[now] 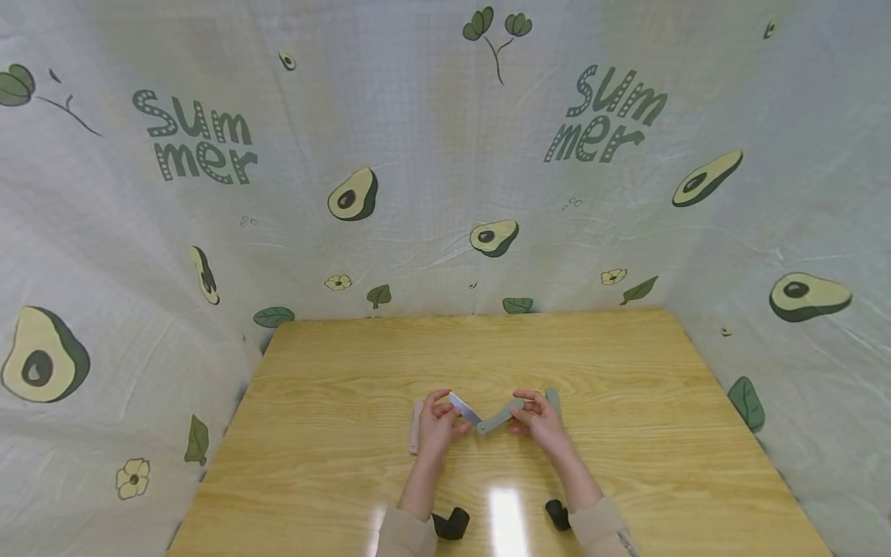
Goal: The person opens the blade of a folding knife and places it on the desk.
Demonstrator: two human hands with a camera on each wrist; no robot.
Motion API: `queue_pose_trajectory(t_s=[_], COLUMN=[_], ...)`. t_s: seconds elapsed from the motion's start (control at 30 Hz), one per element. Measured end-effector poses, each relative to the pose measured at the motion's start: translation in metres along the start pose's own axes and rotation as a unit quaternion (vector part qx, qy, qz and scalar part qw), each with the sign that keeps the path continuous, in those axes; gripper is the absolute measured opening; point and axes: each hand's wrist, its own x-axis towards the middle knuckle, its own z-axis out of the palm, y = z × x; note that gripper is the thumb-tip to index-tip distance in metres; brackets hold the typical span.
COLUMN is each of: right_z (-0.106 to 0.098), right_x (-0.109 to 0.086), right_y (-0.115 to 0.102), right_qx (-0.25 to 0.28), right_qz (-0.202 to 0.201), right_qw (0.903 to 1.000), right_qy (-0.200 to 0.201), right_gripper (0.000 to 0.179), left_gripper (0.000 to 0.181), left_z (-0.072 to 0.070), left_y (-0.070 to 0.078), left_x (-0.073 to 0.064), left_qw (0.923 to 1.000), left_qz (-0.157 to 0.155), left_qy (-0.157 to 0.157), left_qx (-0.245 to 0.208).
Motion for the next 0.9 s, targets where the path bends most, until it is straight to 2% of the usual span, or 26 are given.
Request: queue_pose_trajectory(t_s=[0.23, 0.5, 0.73, 0.9], right_z=[0.003, 0.006, 0.007, 0.008], right_x=[-0.002, -0.004, -0.005, -0.004], right_y=[0.001, 0.002, 0.001, 0.0], right_qx=[0.017, 0.061, 0.096, 0.115], right_qz=[0.002, 0.003, 0.001, -0.001], right_qw=[0.9998, 0.998, 0.995, 0.9926], right_qy=[0.007, 0.017, 0.029, 0.039], right_gripper=[0.038, 0.039, 0.038, 0.039], left_gripper=[0.048, 0.047, 0.045, 0.045], left_z=[0.002, 0.005, 0.01, 0.012], left_y=[-0.002, -0.002, -0.006, -0.007], left_x=[-0.002, -0.005, -0.004, -0.004], left_qw=[0.9987, 0.9971, 0.993, 0.9918], left_qz=[0.007, 0.017, 0.019, 0.027], left_qy=[0.026, 0.035, 0.054, 0.049], left_qx=[-0.043, -0.065, -0.103, -0.115])
